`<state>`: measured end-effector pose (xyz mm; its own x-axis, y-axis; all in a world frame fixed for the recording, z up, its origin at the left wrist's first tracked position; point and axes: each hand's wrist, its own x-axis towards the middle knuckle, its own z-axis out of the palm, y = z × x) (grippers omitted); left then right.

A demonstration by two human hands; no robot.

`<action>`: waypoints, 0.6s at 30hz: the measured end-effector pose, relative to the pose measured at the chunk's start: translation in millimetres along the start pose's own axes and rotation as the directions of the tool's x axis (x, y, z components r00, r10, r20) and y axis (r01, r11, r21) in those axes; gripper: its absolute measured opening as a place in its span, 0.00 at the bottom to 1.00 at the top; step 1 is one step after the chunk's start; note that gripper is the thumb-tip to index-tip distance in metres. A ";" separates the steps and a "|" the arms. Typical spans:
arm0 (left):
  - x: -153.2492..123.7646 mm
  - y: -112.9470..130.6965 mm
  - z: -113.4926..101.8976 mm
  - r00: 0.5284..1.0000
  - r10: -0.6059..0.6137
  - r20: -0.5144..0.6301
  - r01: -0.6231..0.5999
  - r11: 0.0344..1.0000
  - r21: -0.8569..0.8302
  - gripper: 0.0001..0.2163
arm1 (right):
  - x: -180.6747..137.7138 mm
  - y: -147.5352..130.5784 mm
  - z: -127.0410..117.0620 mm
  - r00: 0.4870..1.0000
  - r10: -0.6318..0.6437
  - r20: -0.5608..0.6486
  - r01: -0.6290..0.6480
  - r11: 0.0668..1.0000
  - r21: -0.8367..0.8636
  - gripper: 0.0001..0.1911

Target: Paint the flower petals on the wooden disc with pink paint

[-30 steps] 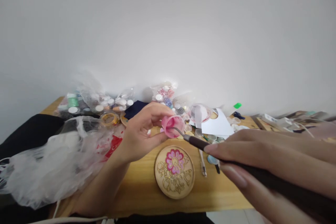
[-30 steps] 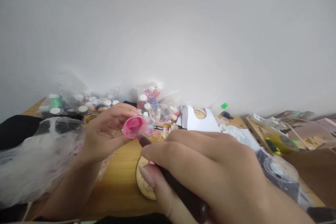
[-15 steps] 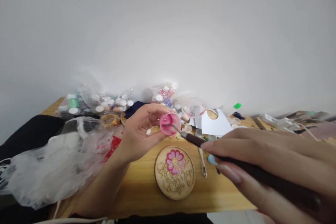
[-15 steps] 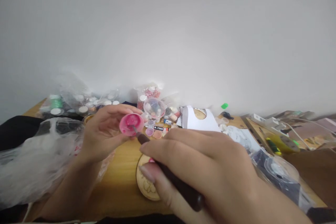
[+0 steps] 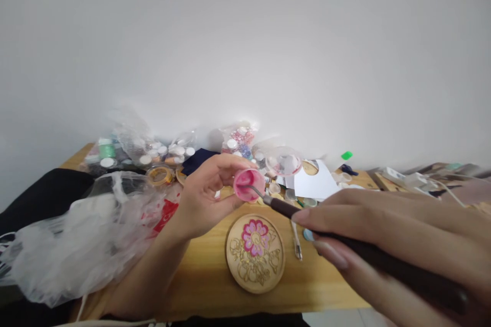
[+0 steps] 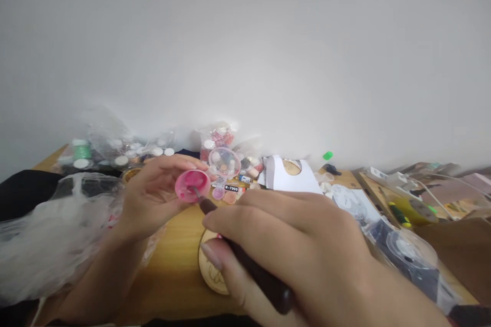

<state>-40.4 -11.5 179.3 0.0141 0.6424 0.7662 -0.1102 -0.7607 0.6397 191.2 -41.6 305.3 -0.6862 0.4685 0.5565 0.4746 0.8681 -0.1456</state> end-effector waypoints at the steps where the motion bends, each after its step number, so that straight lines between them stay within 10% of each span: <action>1: 0.1 -0.1 -0.1 1.000 -0.002 -0.001 0.002 1.000 0.004 0.17 | 0.5 0.3 0.7 1.000 0.006 -0.001 -0.006 1.000 0.001 0.08; 18: 2.1 -1.3 -0.7 0.999 0.041 0.002 -0.041 0.999 0.006 0.18 | 3.7 3.4 1.9 0.998 -0.056 -0.002 0.056 0.998 0.009 0.10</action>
<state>-40.9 -9.2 180.1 0.0121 0.6105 0.7919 -0.1046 -0.7868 0.6082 189.2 -36.6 305.3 -0.7105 0.4189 0.5653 0.4306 0.8943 -0.1216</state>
